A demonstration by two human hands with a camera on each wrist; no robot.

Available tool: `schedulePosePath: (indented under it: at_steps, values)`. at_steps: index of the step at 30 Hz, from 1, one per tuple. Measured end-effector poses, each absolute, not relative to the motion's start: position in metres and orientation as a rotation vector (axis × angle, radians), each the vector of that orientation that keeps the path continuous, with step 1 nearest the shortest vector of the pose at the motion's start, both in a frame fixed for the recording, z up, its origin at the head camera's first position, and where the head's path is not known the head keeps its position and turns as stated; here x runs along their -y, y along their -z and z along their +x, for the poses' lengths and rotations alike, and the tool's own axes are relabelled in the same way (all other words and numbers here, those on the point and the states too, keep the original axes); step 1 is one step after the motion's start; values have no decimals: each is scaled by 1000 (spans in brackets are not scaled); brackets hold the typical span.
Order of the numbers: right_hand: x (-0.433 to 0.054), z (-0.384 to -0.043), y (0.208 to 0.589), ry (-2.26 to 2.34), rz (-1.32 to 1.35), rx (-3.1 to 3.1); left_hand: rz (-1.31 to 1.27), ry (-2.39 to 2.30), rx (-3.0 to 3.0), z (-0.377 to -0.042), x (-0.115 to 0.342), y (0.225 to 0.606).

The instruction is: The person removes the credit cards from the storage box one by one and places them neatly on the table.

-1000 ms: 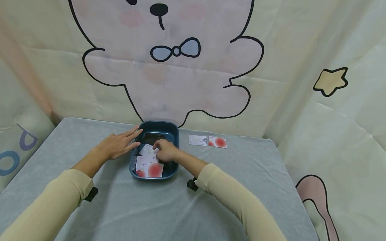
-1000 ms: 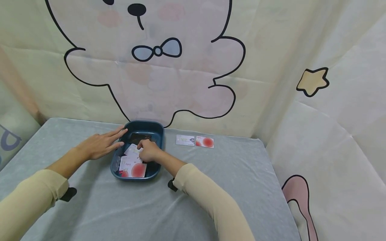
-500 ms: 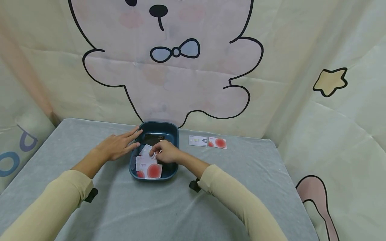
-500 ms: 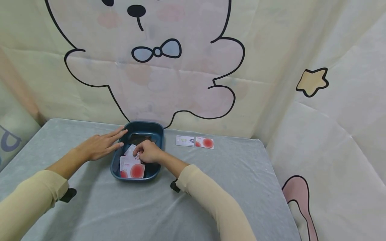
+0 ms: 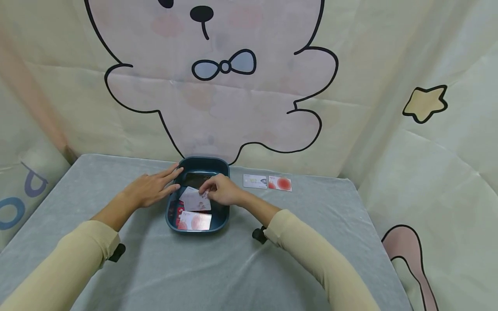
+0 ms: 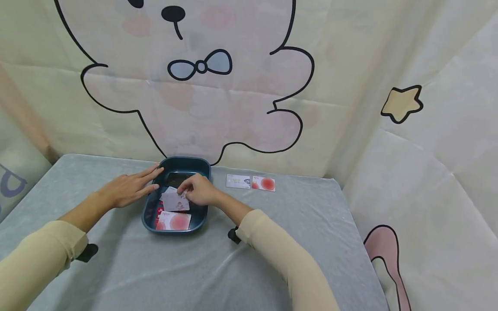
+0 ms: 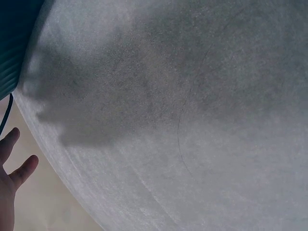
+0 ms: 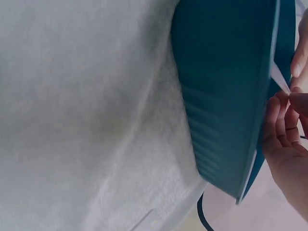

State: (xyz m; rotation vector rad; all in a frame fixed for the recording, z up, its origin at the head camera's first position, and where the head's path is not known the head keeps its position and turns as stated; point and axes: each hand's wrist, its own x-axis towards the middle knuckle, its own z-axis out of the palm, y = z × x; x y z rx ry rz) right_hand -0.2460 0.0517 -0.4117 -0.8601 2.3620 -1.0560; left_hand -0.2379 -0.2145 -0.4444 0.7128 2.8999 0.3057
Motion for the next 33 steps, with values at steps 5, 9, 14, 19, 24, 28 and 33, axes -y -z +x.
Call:
schedulePosePath:
  at_steps: [5,9,14,19,24,28,33]
  values:
    - [-61,-250,405,1085,-871,-2350,694,-306,-2893,-237,214,444]
    - [-72,-252,396,1123,-803,-2335,687,-301,-2894,-236,213,444]
    - [-91,-255,387,1134,-720,-2323,705,-312,-2897,-236,213,444]
    - [-113,-259,378,1191,-706,-2332,700,-317,-2895,-237,214,445]
    - [-139,-264,373,1251,-667,-2353,693,-307,-2898,-238,214,446]
    - [-160,-267,375,1282,-595,-2380,682,-307,-2895,-238,213,447]
    - [-180,-266,379,1293,-500,-2408,673,-315,-2894,-238,213,446]
